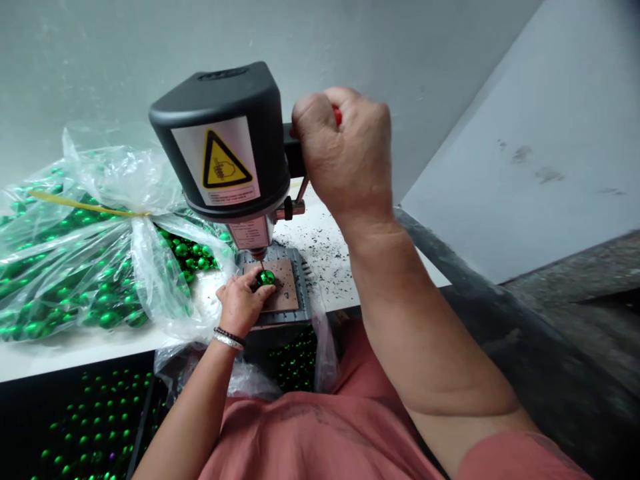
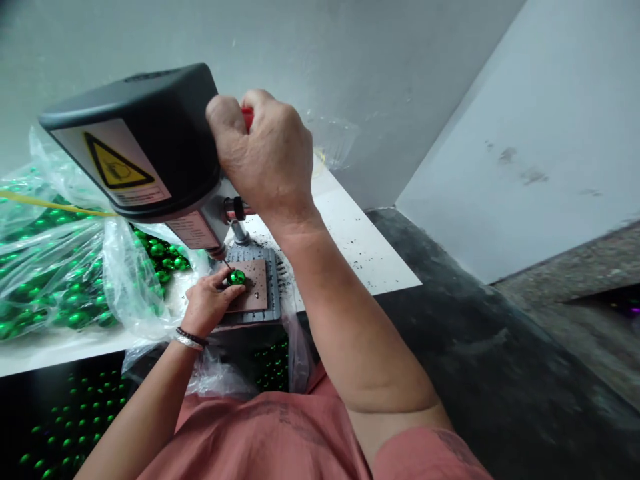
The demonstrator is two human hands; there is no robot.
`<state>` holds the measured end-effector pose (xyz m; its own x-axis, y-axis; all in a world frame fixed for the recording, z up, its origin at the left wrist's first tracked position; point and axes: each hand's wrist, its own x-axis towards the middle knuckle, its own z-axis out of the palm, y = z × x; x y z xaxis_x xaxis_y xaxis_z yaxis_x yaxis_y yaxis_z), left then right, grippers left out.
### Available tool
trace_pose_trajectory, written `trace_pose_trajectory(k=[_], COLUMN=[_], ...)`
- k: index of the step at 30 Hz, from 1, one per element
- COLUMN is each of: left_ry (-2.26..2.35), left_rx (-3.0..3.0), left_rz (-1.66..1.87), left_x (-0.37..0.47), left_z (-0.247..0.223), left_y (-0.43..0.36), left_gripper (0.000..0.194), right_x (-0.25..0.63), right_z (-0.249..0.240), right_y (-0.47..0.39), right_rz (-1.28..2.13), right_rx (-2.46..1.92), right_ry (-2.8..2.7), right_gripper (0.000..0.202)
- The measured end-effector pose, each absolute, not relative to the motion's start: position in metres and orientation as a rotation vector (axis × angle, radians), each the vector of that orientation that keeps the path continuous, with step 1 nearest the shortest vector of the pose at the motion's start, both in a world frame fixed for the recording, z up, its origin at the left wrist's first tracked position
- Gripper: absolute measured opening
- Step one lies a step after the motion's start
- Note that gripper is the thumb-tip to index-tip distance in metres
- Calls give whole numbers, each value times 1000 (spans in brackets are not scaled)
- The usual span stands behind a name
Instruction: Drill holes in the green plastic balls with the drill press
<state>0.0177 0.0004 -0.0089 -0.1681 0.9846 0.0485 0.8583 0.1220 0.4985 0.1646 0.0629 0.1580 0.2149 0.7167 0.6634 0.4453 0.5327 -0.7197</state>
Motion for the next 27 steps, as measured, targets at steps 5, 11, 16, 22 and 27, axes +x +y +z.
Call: trace_pose_trajectory(k=[5, 11, 16, 22, 27], left_ry=[2129, 2104, 2120, 2102, 2120], left_rx=[1810, 1819, 1838, 1839, 1857], left_rz=[557, 546, 547, 550, 584], left_x=[15, 15, 15, 16, 15], left_z=[-14, -12, -11, -9, -12], left_y=[1, 1, 1, 0, 0], left_gripper=[45, 44, 46, 45, 44], right_x=[171, 173, 173, 173, 171], right_z=[134, 96, 81, 72, 59], right_y=[29, 3, 2, 3, 2], right_rz=[111, -89, -177, -252, -218], right_rx=[-881, -878, -885, -857, -869], right_ry=[-1474, -1495, -1508, -1507, -1500], right_gripper=[27, 14, 8, 6, 7])
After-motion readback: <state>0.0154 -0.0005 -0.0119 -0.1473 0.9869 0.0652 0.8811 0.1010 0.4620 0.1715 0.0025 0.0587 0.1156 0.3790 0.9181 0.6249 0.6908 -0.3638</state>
